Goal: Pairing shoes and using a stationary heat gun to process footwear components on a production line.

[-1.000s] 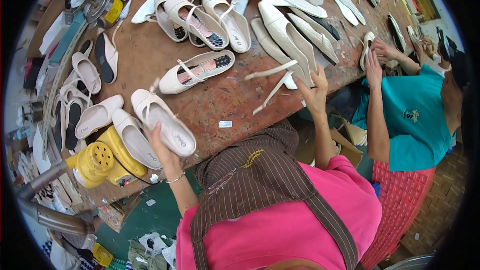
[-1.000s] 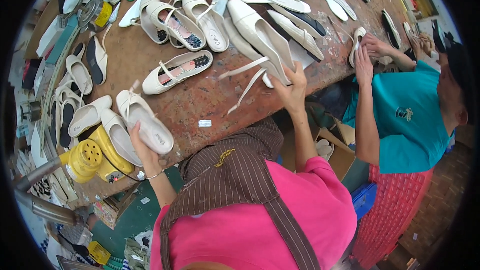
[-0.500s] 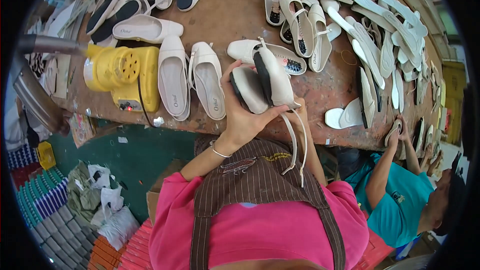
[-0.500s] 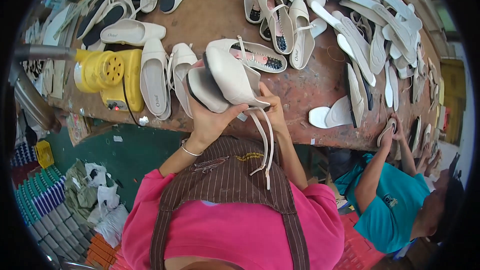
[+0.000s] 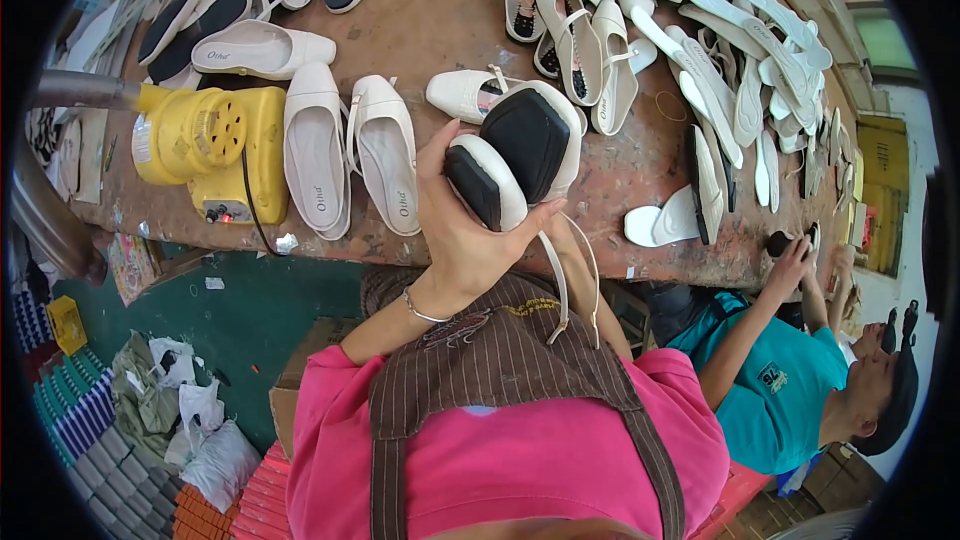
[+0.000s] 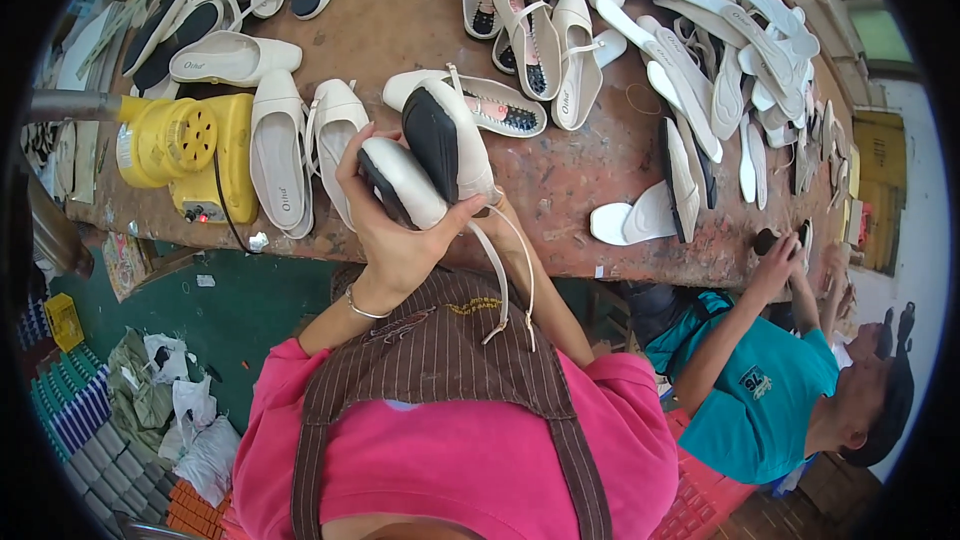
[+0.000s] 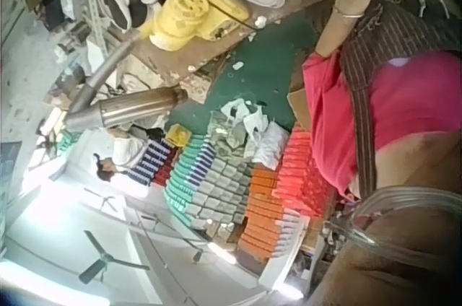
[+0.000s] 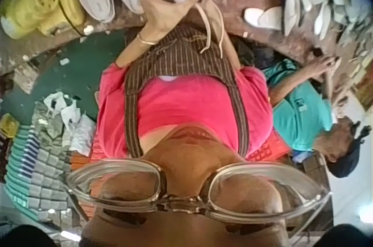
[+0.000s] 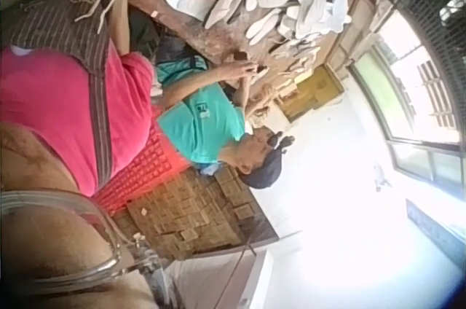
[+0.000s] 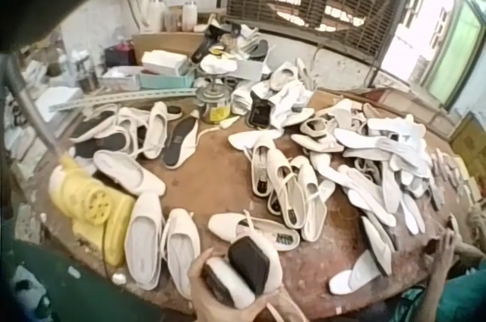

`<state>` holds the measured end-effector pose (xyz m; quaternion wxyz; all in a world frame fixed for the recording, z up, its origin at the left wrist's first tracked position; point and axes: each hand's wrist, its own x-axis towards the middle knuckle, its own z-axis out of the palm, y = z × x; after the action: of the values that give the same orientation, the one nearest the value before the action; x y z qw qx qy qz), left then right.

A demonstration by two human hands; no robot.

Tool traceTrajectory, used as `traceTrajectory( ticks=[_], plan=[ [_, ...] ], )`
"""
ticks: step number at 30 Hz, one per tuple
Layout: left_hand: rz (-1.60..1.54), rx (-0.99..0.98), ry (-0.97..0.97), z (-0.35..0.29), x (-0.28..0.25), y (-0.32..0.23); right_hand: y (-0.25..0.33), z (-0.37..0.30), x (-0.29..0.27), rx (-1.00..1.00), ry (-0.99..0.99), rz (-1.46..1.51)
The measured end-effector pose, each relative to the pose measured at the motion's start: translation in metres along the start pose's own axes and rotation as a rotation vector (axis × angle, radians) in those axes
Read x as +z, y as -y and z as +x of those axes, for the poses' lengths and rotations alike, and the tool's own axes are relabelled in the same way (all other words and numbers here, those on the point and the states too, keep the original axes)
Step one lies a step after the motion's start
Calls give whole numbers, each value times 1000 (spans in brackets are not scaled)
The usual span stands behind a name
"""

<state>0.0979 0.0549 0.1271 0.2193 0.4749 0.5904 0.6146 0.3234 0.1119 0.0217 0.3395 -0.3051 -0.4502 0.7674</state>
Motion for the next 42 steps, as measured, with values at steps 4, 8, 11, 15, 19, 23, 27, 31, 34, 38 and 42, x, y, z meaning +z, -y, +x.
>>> traceTrajectory(
  ticks=[4, 8, 11, 15, 19, 23, 27, 31, 34, 38, 42],
  plan=[
    [54, 60, 8, 2, 4, -11, 24, -23, -35, 0, -22, 46],
    [148, 99, 50, 2, 5, -14, 20, -28, -33, 9, -33, 100],
    [151, 127, 58, 2, 4, -15, 8, -43, -5, 28, -17, 142],
    [112, 143, 71, 3, 6, -15, 14, -55, -9, 41, -10, 201],
    [87, 136, 44, -3, 7, -11, 33, -65, -63, 60, 26, 273],
    [69, 142, 66, -1, 7, -12, 58, -69, -112, 68, 21, 333],
    [142, 127, 80, 2, 3, -15, 59, -73, -119, 88, 38, 397],
    [200, 137, 107, 6, 4, -17, -61, 27, 110, 89, 37, 468],
    [171, 84, 112, 5, 1, -13, -58, 25, 109, 105, 53, 517],
    [123, 98, 122, 13, -2, -10, -48, 5, 86, 108, 52, 581],
    [-130, -65, 217, 18, -20, 7, -42, 8, 67, 100, 46, 648]
  ],
)
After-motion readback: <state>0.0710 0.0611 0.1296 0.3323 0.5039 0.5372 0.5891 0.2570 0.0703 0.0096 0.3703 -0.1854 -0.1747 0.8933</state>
